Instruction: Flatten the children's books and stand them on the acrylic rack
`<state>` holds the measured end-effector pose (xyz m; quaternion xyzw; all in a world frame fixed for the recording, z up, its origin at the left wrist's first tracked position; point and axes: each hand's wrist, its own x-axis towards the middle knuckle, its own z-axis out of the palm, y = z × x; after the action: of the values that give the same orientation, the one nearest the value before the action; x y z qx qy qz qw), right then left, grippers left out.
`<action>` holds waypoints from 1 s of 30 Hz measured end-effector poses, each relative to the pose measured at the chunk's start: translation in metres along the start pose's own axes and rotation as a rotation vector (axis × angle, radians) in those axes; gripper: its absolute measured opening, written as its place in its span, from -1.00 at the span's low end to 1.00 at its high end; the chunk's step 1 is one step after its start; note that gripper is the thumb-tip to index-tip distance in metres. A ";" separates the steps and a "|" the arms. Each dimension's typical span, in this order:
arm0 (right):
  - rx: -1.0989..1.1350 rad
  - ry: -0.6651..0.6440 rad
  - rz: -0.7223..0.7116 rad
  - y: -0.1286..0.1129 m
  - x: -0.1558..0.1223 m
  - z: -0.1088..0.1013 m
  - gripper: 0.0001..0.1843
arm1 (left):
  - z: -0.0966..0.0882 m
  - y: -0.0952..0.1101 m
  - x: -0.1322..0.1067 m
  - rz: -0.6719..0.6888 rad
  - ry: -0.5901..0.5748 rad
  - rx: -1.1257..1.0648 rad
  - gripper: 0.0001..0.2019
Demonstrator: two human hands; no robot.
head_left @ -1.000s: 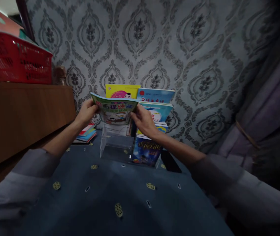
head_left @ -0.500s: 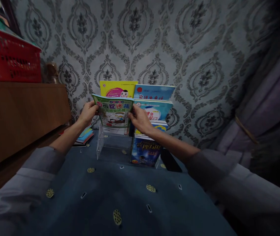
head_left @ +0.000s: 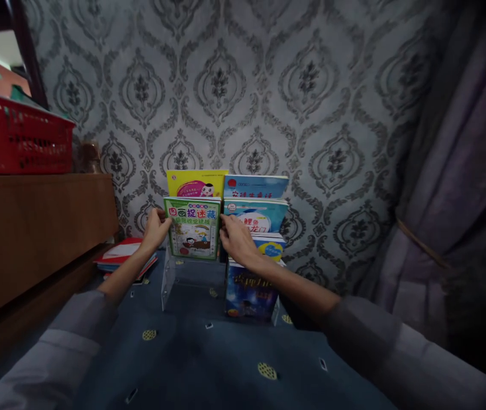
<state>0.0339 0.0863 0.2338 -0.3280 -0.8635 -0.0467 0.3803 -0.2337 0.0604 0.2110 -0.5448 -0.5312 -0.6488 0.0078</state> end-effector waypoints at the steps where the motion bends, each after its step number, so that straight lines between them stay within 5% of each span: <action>1: -0.033 -0.025 0.019 -0.002 -0.001 -0.001 -0.56 | 0.002 -0.002 -0.001 -0.004 0.004 -0.008 -0.76; 10: -0.064 -0.094 0.129 -0.018 -0.001 -0.006 -0.68 | 0.010 -0.002 -0.005 0.013 -0.078 -0.032 -0.75; 24: 0.064 -0.104 0.153 -0.010 0.006 -0.001 -0.84 | 0.009 0.005 -0.010 0.035 -0.105 0.133 -0.73; 30: 0.082 -0.113 0.163 -0.010 0.008 0.000 -0.86 | 0.007 0.018 -0.014 0.153 -0.039 0.241 -0.36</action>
<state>0.0242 0.0827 0.2408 -0.3835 -0.8552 0.0382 0.3467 -0.2124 0.0500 0.2123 -0.5914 -0.5620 -0.5672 0.1122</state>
